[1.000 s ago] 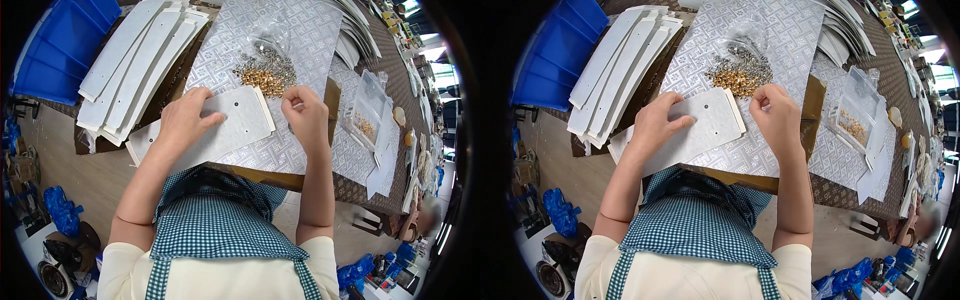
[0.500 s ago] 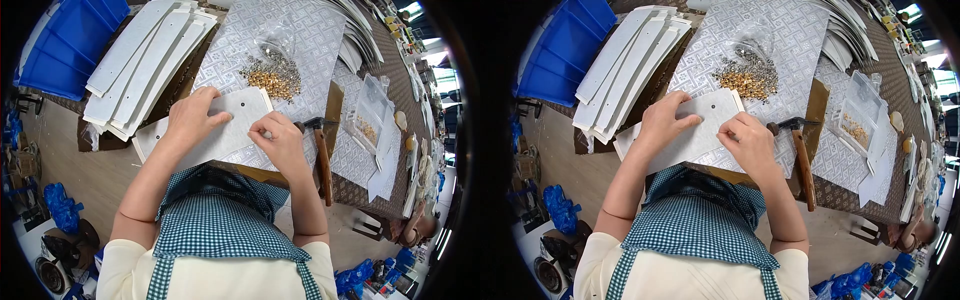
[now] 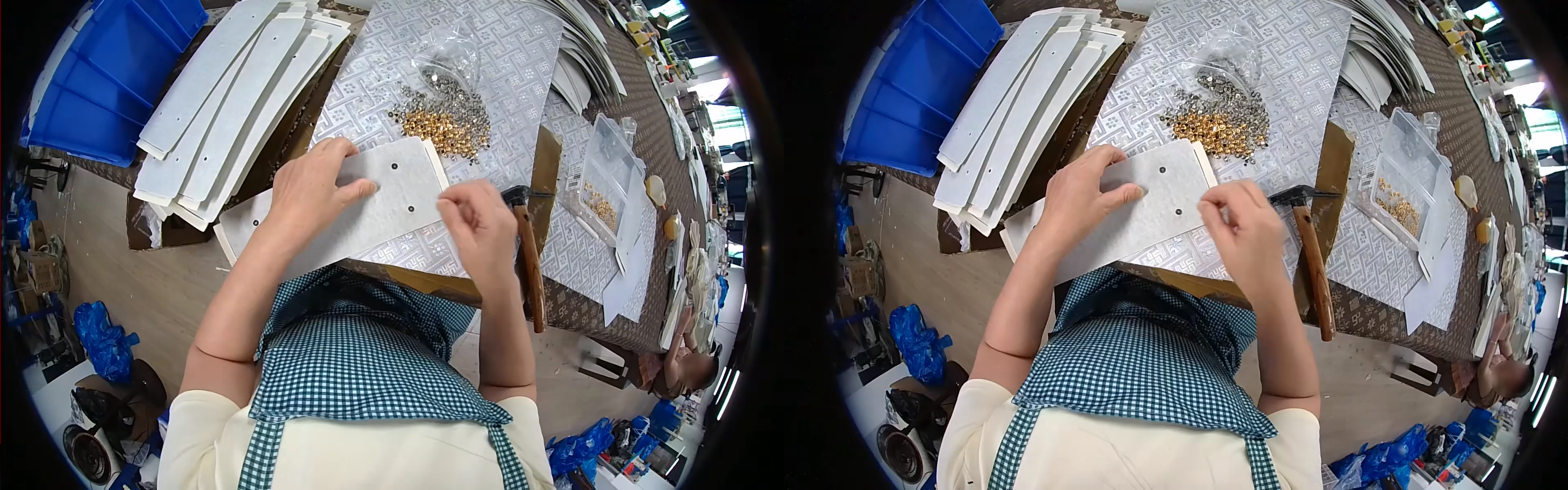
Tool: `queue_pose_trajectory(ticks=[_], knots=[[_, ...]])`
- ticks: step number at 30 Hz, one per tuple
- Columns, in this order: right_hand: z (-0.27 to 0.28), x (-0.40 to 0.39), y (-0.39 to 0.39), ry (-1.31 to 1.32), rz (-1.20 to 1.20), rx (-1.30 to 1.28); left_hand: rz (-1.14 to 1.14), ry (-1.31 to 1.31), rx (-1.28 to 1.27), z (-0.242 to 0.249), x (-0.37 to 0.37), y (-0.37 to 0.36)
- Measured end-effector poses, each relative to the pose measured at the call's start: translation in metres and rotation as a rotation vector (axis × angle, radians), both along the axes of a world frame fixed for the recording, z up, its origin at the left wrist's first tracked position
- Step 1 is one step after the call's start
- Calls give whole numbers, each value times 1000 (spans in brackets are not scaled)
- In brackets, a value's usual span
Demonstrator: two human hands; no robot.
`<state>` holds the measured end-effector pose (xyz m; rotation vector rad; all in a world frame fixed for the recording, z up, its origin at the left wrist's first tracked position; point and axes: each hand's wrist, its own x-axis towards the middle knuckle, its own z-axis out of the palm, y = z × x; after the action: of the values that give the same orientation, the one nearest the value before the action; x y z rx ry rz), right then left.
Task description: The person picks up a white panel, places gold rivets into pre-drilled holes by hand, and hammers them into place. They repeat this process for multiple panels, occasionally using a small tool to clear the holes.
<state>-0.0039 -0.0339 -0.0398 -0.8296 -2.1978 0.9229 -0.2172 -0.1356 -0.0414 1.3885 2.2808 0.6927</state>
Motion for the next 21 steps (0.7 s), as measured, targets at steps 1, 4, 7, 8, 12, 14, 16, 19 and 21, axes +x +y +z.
queue_pose_trajectory(ticks=[1, 4, 7, 8, 12, 14, 16, 19, 21], knots=[[2, 12, 3, 38, -82, 24, -2, -2, -4, 1, 0, 0], [13, 66, 22, -203, -285, 235, -3, -11, -6, 2, 0, 0], [11, 113, 28, -477, -378, 125, -9, -12, 3, 2, 0, -1], [12, 122, 28, -530, -373, -28, -18, -6, 9, 1, -1, -1], [1, 128, 18, -405, -334, -37, -11, -15, -23, 4, 1, 0], [3, 125, 8, -310, -339, 14, -11, -26, -9, 4, 0, -1], [17, 120, -7, -161, -313, -60, -13, -23, 5, 2, 0, -2], [43, 107, -30, 72, -240, 170, -18, -4, 18, 1, 0, -1], [51, 104, -36, 152, -263, 353, -2, -8, 3, 2, 1, -1]])
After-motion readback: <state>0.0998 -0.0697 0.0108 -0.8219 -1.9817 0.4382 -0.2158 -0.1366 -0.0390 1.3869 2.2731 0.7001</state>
